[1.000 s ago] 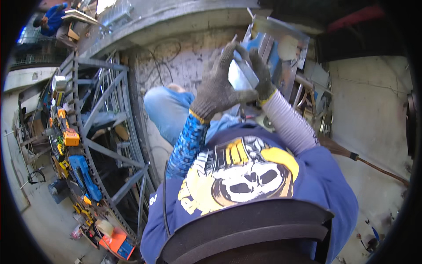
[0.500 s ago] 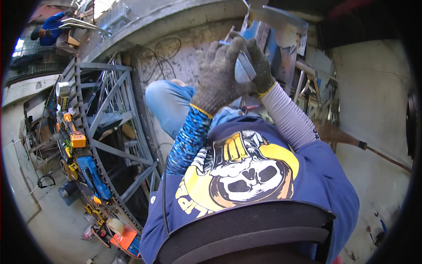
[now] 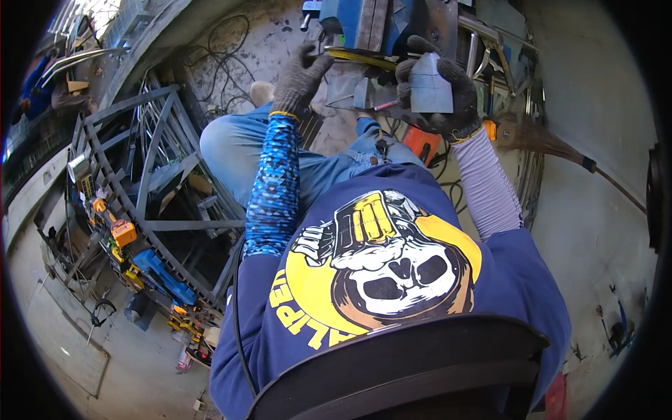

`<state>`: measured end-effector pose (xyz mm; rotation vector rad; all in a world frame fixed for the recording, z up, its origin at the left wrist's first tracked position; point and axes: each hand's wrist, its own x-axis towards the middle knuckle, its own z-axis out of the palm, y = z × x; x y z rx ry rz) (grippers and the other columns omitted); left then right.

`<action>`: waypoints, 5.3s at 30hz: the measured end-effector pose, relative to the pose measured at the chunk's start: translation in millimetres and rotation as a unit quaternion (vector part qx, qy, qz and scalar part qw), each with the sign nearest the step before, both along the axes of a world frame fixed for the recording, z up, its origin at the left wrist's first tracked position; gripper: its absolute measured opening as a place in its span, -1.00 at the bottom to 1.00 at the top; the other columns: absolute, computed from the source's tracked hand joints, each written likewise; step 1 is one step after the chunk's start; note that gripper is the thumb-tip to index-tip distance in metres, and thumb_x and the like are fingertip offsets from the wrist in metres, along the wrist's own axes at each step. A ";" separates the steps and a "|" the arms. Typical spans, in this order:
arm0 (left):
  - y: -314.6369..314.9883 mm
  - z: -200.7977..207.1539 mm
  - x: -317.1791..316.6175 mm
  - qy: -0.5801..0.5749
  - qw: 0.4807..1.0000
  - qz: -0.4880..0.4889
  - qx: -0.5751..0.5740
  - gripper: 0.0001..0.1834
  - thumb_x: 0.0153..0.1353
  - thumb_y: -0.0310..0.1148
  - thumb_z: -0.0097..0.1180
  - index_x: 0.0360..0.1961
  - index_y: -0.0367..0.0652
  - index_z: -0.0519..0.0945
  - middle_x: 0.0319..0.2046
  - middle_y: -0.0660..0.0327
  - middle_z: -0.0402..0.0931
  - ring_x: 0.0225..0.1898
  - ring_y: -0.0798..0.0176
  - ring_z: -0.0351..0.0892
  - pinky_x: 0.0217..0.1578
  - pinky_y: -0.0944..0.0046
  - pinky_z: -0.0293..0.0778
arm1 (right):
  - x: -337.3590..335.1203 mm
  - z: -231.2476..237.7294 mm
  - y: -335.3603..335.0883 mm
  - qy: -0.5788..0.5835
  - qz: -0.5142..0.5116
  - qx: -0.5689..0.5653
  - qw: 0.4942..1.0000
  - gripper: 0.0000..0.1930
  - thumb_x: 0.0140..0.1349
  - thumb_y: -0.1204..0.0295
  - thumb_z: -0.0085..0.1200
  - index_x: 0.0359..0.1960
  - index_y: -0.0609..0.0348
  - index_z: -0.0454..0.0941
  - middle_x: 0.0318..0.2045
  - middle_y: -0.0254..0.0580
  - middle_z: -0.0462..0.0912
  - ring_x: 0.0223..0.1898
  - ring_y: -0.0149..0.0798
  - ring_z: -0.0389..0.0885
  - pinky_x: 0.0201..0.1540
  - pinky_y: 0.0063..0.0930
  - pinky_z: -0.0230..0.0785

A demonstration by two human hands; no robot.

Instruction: The person hammers a metal piece secured in a vise using a hammer, loosens the vise to remove the metal piece, and fits it against a metal bar by hand.

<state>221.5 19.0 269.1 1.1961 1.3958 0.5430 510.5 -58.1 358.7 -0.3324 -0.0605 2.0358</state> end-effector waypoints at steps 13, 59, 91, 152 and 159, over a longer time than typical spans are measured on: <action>-55.7 -161.5 87.3 0.348 0.919 -0.181 -0.042 -0.35 0.20 0.07 0.14 0.14 -0.22 0.56 0.20 -0.24 0.48 0.23 -0.30 0.47 0.26 -0.09 0.39 | 17.1 5.5 -54.5 -0.047 -0.068 -0.078 0.994 -0.06 0.29 -0.26 0.07 0.51 0.12 0.11 0.16 0.27 0.50 0.03 0.25 0.64 -0.12 0.13 0.64; -23.3 226.1 38.1 0.134 0.970 -0.067 0.192 -0.49 0.23 -0.05 0.31 0.04 -0.22 0.63 -0.25 -0.09 0.69 -0.22 -0.11 0.72 -0.16 -0.01 0.59 | -110.4 3.8 51.5 0.119 0.034 0.012 0.992 -0.46 0.50 0.14 0.00 0.40 0.10 0.28 0.21 0.04 0.51 0.26 0.03 0.51 0.30 0.05 0.43; -16.7 177.7 19.0 0.128 0.908 -0.119 0.382 0.20 -0.39 -0.10 0.63 0.38 -0.15 0.33 0.17 -0.11 0.47 0.22 -0.23 0.44 0.31 -0.22 0.19 | -85.5 41.4 49.2 -0.081 0.197 0.064 0.975 -0.21 0.29 0.13 0.28 0.47 0.04 0.17 0.23 -0.12 0.49 0.17 -0.12 0.59 0.25 -0.15 0.50; -8.2 168.9 10.2 0.034 0.969 -0.226 0.095 0.14 -0.09 -0.17 0.53 0.52 -0.03 0.17 0.27 -0.19 0.44 0.30 -0.10 0.47 0.30 0.06 0.38 | -111.9 39.6 24.1 -0.127 0.125 -0.033 0.983 -0.45 0.39 -0.01 -0.04 0.26 0.07 0.42 0.16 0.00 0.53 0.16 0.08 0.55 0.21 0.37 0.40; -0.3 168.7 21.9 0.103 0.934 -0.282 0.196 0.11 -0.08 -0.18 0.48 0.51 -0.06 0.17 0.31 -0.19 0.40 0.31 -0.11 0.46 0.31 0.07 0.38 | -101.7 31.5 24.7 0.050 0.157 -0.094 0.982 -0.34 0.32 -0.04 0.07 0.33 0.12 0.40 0.22 0.05 0.52 0.29 0.10 0.47 0.36 0.28 0.28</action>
